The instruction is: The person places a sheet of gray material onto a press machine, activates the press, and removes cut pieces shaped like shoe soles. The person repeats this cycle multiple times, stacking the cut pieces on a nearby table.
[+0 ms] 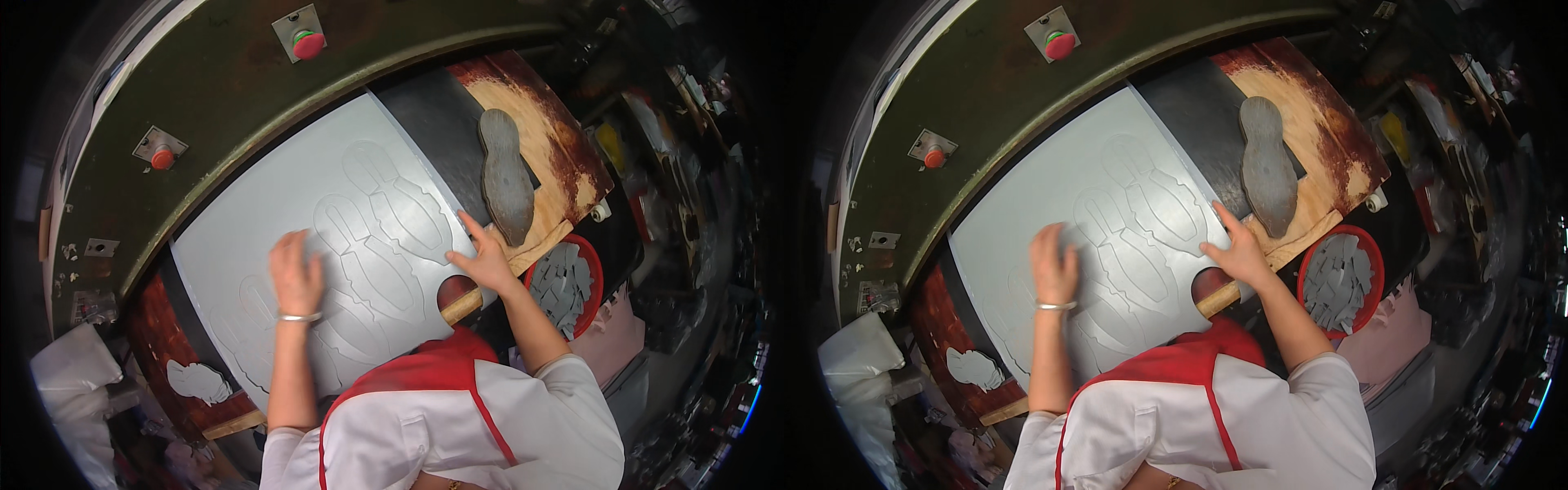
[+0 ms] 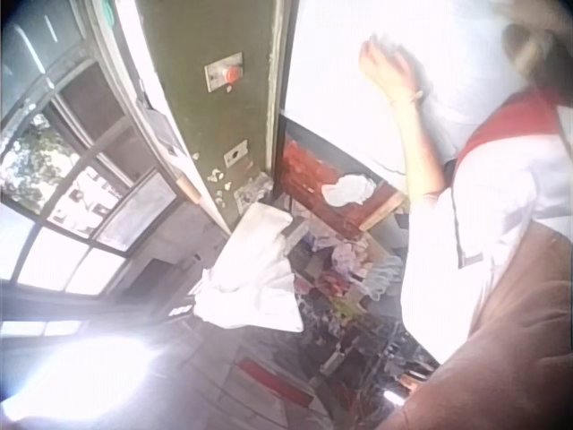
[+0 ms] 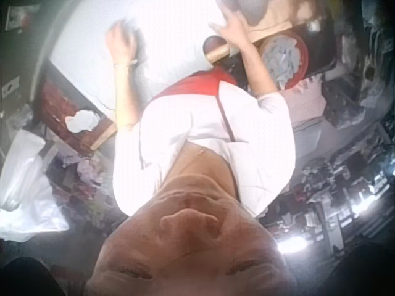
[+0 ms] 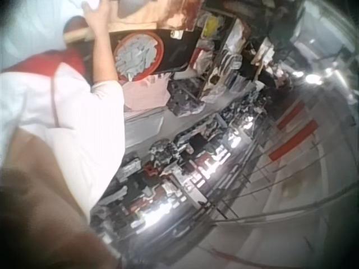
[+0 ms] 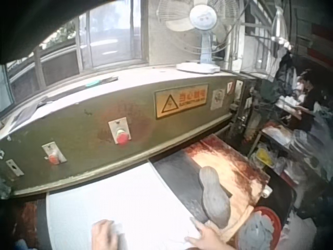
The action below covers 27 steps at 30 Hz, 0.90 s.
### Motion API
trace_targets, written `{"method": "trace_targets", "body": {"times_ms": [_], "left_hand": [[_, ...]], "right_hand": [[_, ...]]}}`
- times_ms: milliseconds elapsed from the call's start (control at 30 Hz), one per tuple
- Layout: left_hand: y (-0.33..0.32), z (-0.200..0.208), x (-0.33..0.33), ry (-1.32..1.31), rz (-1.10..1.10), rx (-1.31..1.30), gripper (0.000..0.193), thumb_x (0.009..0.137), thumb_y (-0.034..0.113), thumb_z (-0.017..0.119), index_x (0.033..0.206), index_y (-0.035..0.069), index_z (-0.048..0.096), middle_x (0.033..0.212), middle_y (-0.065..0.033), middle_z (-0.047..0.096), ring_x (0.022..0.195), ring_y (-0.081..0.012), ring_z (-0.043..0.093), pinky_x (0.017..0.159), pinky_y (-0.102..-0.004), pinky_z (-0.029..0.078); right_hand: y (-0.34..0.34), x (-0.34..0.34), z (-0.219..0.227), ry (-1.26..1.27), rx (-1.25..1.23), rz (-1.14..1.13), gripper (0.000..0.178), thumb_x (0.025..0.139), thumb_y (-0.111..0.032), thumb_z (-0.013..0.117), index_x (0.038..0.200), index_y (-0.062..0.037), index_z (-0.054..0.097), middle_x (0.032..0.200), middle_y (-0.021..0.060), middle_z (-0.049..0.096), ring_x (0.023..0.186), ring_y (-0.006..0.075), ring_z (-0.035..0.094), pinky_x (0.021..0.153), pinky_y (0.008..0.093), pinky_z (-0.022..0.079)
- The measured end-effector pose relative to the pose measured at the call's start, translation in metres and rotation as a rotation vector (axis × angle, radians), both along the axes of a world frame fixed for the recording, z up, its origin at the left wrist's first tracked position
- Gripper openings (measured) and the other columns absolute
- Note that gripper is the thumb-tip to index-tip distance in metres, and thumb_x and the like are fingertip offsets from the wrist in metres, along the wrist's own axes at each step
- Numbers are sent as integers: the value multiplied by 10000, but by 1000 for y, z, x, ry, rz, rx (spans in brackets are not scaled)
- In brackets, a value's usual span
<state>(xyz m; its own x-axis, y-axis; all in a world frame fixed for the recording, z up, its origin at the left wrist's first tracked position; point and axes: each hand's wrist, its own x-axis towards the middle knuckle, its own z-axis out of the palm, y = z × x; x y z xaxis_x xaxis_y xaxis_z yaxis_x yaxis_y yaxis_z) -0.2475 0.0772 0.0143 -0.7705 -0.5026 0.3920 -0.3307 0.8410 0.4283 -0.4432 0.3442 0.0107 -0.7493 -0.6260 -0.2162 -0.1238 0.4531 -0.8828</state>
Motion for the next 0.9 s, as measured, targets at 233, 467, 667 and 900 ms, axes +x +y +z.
{"method": "trace_targets", "body": {"times_ms": [233,467,667,900], "left_hand": [[65,11,-80,-95,-623,142,566,667,101,672,1218,94,545,1301,-138,465,1261,-342,407,1062,-551,275],[50,13,-110,51,-428,698,377,824,-15,454,1174,44,582,1107,-154,614,1165,-274,530,1030,-377,377],[-69,124,-90,1001,-64,515,231,969,238,514,969,17,580,774,12,555,659,-74,455,589,-236,405],[40,48,-24,131,-568,-5,695,517,-156,410,1152,43,610,1213,-148,583,1177,-306,530,1039,-452,376]], "right_hand": [[-3,-26,-2,-909,-559,62,791,787,20,655,1461,-91,257,1162,118,591,968,124,586,867,281,471],[14,-12,13,-514,-392,-122,689,823,6,624,1428,-66,304,1089,122,607,889,130,610,806,251,491],[52,40,27,-164,-208,5,436,834,-56,643,1244,-15,505,930,82,638,847,121,619,768,248,508],[25,58,-19,-961,-305,308,147,839,-46,619,973,13,614,886,71,623,779,116,593,706,240,479]]}}
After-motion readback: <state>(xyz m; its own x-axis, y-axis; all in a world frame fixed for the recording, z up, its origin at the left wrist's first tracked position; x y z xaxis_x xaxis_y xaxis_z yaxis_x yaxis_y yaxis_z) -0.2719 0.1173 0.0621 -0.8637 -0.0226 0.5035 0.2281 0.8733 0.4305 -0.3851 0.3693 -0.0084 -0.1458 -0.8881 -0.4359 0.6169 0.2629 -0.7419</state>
